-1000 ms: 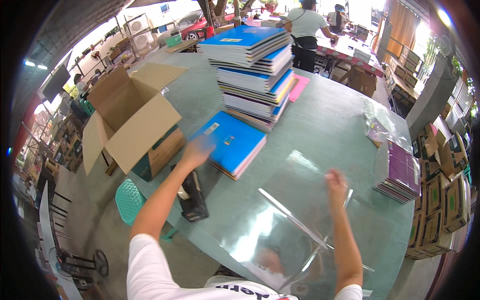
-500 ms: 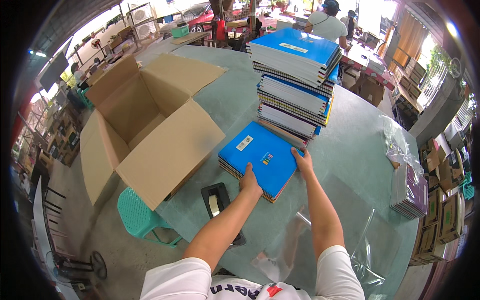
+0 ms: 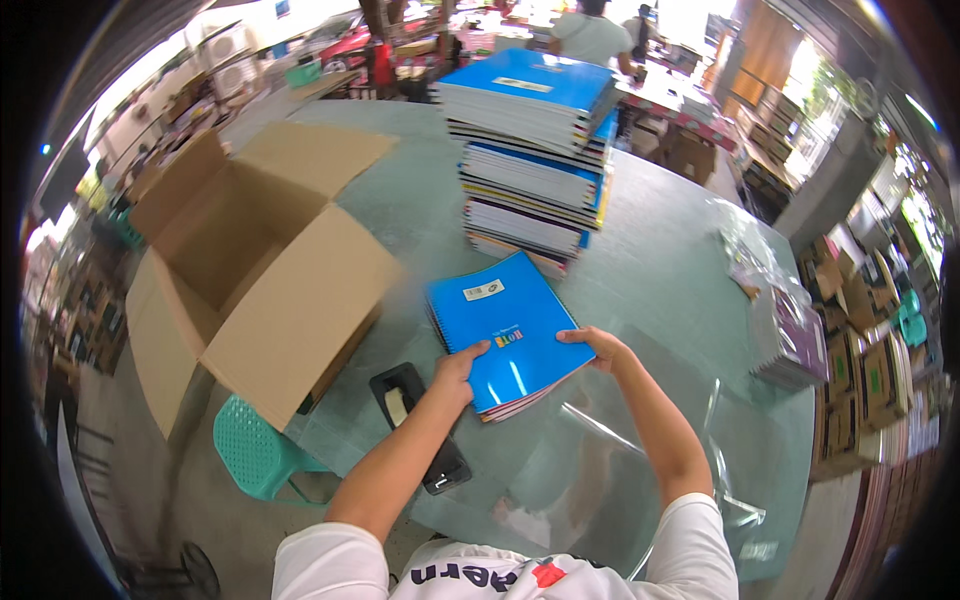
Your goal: The person places stacks of notebooks into plastic bags, seals the bags with tape from a dispenser, and places the completed bundles into a cardboard box.
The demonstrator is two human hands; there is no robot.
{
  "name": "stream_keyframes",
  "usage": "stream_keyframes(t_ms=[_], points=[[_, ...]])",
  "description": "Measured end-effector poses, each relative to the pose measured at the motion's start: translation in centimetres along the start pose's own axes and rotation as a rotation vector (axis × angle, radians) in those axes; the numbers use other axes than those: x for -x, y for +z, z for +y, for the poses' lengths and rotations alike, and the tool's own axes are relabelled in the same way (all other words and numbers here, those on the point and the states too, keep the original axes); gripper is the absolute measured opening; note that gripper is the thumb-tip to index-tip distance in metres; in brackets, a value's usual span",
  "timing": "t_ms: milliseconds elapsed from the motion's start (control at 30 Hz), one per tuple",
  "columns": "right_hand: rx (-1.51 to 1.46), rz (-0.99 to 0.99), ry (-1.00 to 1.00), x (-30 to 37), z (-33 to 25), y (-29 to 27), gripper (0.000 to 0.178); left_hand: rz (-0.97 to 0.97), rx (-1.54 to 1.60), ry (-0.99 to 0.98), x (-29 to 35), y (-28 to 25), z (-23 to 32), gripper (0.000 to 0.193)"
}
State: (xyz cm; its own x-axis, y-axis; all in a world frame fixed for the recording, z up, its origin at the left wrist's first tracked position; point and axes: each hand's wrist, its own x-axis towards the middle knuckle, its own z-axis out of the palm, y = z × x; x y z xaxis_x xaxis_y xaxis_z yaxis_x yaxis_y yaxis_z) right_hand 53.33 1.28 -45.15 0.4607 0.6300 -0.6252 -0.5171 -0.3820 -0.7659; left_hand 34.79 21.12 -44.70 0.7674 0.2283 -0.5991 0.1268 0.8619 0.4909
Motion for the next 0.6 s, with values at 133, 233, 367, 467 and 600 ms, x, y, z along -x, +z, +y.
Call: stream_keyframes(t_ms=[133,233,367,467,600], points=[[-0.134,-0.032,-0.177,10.5,3.4,1.5,0.088,0.092,-0.238,0.185,7.1,2.9,-2.4,0.064],[-0.129,0.067,-0.449,19.3,6.9,0.1,0.088,-0.072,-0.397,0.402,10.9,5.9,-7.0,0.074],[0.136,0.347,-0.508,27.2,13.0,-4.7,0.092,-0.356,-0.423,0.462,12.1,8.7,-12.6,0.079],[0.066,0.652,-0.614,32.6,18.0,-6.1,0.094,-0.519,-0.809,0.490,12.0,7.2,-17.1,0.083],[0.050,0.976,-0.766,35.2,25.0,-7.2,0.096,-0.750,-1.117,0.591,12.6,6.0,-21.4,0.084]])
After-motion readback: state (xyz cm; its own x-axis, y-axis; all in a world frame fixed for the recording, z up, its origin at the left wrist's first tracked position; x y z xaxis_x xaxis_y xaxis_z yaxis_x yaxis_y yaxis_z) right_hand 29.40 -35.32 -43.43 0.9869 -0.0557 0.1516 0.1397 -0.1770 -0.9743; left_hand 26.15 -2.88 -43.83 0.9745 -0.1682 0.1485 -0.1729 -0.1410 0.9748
